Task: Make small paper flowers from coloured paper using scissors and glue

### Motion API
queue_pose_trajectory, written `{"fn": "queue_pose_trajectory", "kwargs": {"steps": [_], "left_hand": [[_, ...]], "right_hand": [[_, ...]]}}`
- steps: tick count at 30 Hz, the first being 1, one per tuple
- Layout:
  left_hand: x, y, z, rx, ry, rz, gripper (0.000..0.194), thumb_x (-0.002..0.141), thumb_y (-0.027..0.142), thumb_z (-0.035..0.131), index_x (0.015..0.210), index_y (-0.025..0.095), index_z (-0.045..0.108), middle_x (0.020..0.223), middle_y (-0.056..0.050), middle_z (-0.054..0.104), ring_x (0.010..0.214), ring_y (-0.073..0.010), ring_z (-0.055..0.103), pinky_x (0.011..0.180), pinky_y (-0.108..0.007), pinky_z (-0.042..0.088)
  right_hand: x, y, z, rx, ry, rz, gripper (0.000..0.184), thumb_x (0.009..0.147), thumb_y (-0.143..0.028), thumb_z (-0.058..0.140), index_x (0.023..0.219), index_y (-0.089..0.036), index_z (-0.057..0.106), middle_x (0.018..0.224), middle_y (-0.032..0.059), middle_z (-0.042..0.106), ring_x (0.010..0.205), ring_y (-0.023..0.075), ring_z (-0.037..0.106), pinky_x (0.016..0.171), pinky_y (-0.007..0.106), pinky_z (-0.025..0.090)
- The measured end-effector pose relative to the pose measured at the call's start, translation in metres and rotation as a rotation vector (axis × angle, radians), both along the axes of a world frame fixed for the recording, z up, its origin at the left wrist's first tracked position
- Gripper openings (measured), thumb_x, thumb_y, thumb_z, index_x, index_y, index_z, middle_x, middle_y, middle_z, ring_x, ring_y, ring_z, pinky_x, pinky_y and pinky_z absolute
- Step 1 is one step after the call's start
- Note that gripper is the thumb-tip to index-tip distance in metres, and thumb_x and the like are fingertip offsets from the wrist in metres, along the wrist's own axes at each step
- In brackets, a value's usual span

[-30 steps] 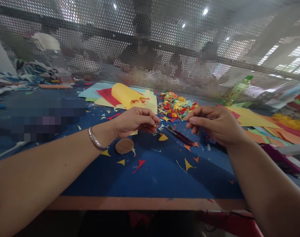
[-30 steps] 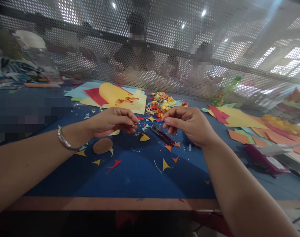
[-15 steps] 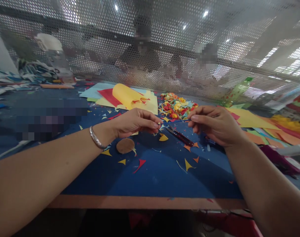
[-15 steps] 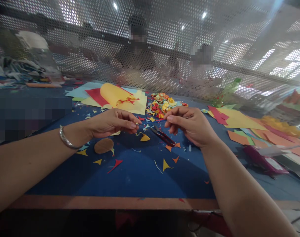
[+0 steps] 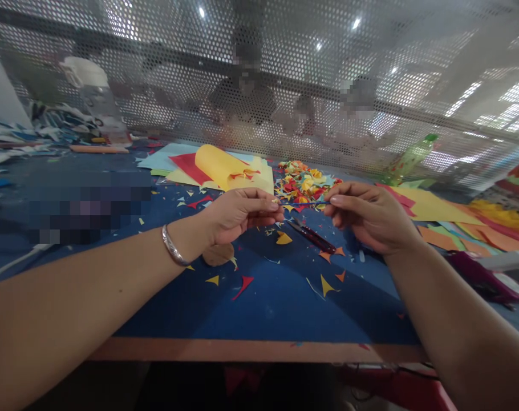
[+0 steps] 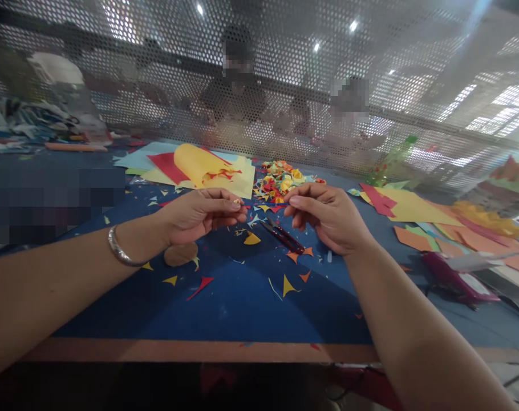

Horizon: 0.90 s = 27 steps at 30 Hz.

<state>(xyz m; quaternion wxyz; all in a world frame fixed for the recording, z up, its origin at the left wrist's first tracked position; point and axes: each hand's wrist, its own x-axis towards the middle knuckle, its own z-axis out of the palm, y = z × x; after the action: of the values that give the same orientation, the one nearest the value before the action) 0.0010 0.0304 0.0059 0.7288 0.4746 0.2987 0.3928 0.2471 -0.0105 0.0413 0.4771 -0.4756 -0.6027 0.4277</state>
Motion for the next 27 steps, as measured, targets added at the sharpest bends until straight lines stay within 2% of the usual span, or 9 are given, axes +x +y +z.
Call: {"fn": "queue_pose_trajectory", "kwargs": {"steps": [4, 11, 19, 24, 27], "left_hand": [[0.0004, 0.0012, -0.0025, 0.033, -0.062, 0.035, 0.004, 0.077, 0.011, 0.073, 0.078, 0.012, 0.07, 0.078, -0.003, 0.072, 0.075, -0.0102, 0.069, 0.079, -0.022, 0.054], [0.0013, -0.0025, 0.0001, 0.074, -0.125, 0.062, 0.003, 0.08, 0.009, 0.068, 0.08, 0.01, 0.071, 0.08, -0.005, 0.071, 0.076, -0.0107, 0.068, 0.078, -0.022, 0.055], [0.0046, -0.003, -0.0018, 0.132, -0.07, 0.101, 0.009, 0.081, 0.019, 0.07, 0.078, 0.012, 0.067, 0.077, -0.004, 0.07, 0.072, -0.0102, 0.066, 0.074, -0.023, 0.054], [0.0041, -0.0003, -0.0008, 0.089, -0.044, 0.208, 0.007, 0.082, 0.018, 0.069, 0.079, 0.013, 0.065, 0.079, -0.003, 0.069, 0.074, -0.0119, 0.067, 0.07, -0.025, 0.053], [0.0013, 0.0048, -0.0006, 0.041, -0.01, 0.26, 0.006, 0.083, 0.018, 0.067, 0.079, 0.013, 0.065, 0.08, -0.003, 0.069, 0.072, -0.0114, 0.066, 0.069, -0.024, 0.052]], "right_hand": [[-0.0009, 0.0015, -0.0028, 0.014, 0.018, -0.007, 0.011, 0.076, -0.028, 0.075, 0.08, -0.019, 0.071, 0.069, 0.001, 0.069, 0.05, 0.0074, 0.058, 0.045, 0.019, 0.043], [-0.0055, 0.0007, -0.0026, 0.027, 0.094, -0.012, 0.012, 0.073, -0.027, 0.076, 0.078, -0.018, 0.07, 0.067, 0.0007, 0.069, 0.048, 0.0073, 0.057, 0.044, 0.018, 0.043], [-0.0091, -0.0007, -0.0035, 0.028, 0.108, -0.005, 0.013, 0.073, -0.027, 0.076, 0.079, -0.018, 0.07, 0.067, 0.0008, 0.069, 0.048, 0.0071, 0.058, 0.044, 0.017, 0.044], [-0.0074, 0.0022, -0.0069, 0.076, 0.099, -0.035, 0.013, 0.074, -0.029, 0.076, 0.078, -0.018, 0.07, 0.067, 0.0013, 0.069, 0.047, 0.0076, 0.057, 0.042, 0.018, 0.044], [-0.0031, 0.0053, -0.0095, 0.181, 0.013, -0.078, 0.013, 0.076, -0.03, 0.075, 0.08, -0.018, 0.07, 0.071, 0.0019, 0.07, 0.049, 0.0082, 0.058, 0.044, 0.02, 0.046]]}}
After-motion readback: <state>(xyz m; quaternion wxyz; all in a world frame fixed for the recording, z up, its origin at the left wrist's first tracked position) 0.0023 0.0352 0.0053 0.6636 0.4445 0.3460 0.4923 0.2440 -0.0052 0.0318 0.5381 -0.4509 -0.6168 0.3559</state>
